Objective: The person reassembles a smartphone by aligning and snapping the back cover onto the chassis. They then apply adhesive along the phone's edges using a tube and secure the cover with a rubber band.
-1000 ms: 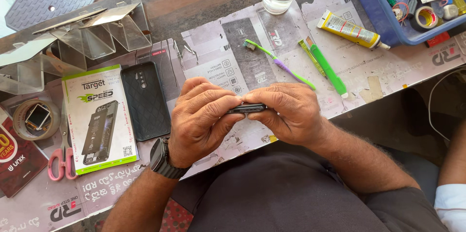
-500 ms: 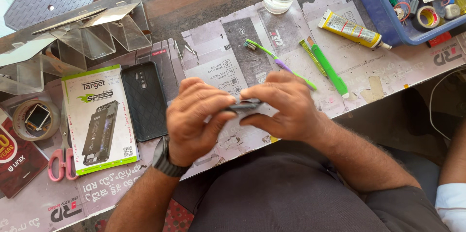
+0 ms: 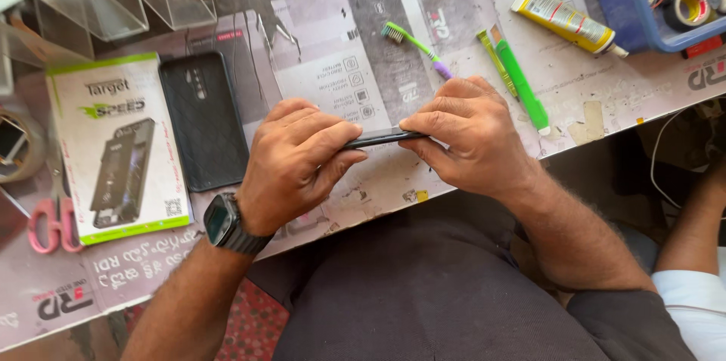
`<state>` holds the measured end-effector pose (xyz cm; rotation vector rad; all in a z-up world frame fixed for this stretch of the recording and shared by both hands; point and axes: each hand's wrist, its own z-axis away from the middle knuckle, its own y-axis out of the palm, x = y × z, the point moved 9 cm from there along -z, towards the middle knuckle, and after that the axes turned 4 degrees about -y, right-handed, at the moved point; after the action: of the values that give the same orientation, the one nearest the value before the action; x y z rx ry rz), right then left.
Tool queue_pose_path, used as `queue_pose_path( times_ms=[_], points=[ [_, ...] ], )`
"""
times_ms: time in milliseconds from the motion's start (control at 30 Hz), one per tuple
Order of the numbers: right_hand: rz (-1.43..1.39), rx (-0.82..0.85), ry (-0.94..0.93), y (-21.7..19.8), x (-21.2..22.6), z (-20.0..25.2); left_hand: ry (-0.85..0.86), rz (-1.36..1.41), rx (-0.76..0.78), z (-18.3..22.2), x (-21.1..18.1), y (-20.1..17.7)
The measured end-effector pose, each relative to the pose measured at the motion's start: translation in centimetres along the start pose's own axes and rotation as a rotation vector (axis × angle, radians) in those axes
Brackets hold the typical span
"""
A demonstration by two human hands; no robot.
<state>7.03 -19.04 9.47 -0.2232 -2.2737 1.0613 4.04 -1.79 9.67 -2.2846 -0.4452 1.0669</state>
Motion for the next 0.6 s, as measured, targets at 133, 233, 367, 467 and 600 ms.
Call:
queue_pose_path(
  times_ms=[133, 233, 367, 467, 600],
  points=[
    [-0.025, 0.011, 0.018, 0.8, -0.1, 0.1, 0.024, -0.024, 0.001, 0.2, 0.1, 0.8],
    [-0.04, -0.013, 0.019, 1.0, -0.2, 0.3, 0.028, -0.026, -0.004, 0.5, 0.3, 1.1],
    [-0.046, -0.055, 0.003, 1.4, -0.1, 0.7, 0.012, -0.004, -0.013, 1.2, 0.8, 1.6],
    [-0.033, -0.064, 0.003, 1.5, -0.1, 0.7, 0.009, 0.017, -0.02, 1.5, 1.2, 1.7],
    [-0.002, -0.09, -0.007, 1.4, 0.1, 0.7, 0.01, 0.033, -0.032, 1.6, 1.3, 1.8]
  ],
)
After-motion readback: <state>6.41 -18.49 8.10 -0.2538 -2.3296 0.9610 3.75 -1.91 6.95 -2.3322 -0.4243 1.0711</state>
